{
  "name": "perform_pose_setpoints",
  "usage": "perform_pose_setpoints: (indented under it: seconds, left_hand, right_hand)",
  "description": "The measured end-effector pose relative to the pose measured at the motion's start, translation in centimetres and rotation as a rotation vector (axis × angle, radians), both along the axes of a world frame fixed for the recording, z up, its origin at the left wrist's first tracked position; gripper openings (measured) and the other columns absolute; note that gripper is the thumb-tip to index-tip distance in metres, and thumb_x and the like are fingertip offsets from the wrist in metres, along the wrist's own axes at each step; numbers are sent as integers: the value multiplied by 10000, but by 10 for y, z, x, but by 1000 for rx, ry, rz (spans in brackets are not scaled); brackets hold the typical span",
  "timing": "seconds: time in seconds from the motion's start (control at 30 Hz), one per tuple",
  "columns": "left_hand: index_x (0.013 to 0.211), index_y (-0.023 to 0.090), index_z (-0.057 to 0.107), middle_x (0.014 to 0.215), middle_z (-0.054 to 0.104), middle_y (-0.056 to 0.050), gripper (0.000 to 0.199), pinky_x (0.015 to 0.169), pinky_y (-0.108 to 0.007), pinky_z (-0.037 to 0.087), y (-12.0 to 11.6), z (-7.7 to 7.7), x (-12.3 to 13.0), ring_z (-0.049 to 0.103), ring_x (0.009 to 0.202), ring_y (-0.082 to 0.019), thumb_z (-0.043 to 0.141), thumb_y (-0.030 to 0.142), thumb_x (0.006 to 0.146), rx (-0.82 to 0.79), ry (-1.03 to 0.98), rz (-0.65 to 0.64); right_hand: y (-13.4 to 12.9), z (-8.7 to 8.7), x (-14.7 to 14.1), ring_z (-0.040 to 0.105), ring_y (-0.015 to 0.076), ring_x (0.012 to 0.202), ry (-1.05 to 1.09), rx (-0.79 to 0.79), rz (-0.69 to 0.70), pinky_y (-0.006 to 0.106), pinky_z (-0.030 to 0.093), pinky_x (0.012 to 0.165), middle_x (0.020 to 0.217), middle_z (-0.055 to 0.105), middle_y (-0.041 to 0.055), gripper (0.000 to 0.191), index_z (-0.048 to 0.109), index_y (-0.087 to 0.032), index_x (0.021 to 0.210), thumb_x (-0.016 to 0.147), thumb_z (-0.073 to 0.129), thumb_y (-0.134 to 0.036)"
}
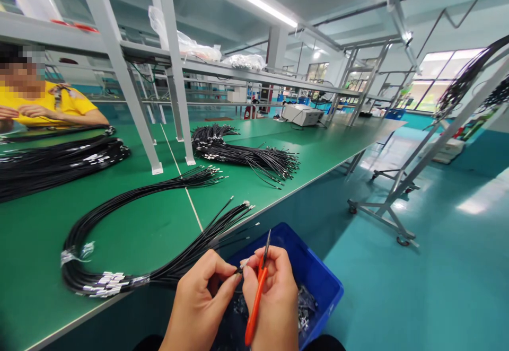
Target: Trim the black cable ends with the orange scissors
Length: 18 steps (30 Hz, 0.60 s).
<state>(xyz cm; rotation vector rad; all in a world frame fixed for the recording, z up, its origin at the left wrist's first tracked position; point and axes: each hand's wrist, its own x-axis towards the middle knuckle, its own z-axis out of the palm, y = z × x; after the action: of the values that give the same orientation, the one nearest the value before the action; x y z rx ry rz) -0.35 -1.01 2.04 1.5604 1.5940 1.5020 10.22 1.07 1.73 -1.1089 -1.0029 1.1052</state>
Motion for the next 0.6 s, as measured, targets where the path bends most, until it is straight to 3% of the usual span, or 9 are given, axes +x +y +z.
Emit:
perform_pose_setpoints:
  seconds: [0.17, 0.3, 0.37, 0.5, 0.6]
  left_hand:
    - [589, 197, 552, 573, 527, 27, 152, 478, -212, 350, 2, -3, -4, 478, 501, -126, 602, 167, 729, -56, -37, 19]
    - [595, 187, 565, 568, 533, 31, 118, 507, -219, 361, 6, -1, -11, 489, 531, -133, 622, 197, 698, -140, -186, -16]
    - [605, 179, 577, 563, 531, 36, 106, 515, -219, 360, 8, 1, -15, 486, 537, -131, 643, 219, 678, -180, -288, -50]
    - [610, 169, 588, 554, 529, 47, 99, 526, -209, 363, 10, 4, -20, 468, 537, -115, 669, 218, 641, -199, -471, -103]
    - [615, 167, 580, 557, 522, 52, 106, 527, -201, 362, 10, 4, -22, 456, 542, -106, 677, 205, 634, -190, -517, -135]
  right_hand:
    - [-13, -3, -1, 610, 185, 612, -407, 100, -109, 286, 475, 592, 705, 651, 13, 145, 564, -261, 815, 710, 664, -279]
    - [-17, 4, 3, 589, 167, 604, -355, 123, -1, 271, 471, 602, 673, 615, -6, 126, 558, -253, 786, 703, 647, -284]
    - [-13, 11, 12, 576, 152, 626, -222, 32, 172, 250, 471, 609, 694, 611, -14, 203, 565, -238, 788, 650, 706, -287]
    - [0, 19, 33, 510, 104, 573, -57, -234, 732, 200, 406, 539, 674, 641, 3, 366, 589, -186, 757, 578, 775, -445]
    - [5, 14, 42, 428, 59, 440, 21, -399, 928, 171, 297, 419, 606, 650, 9, 473, 572, -177, 766, 528, 788, -525]
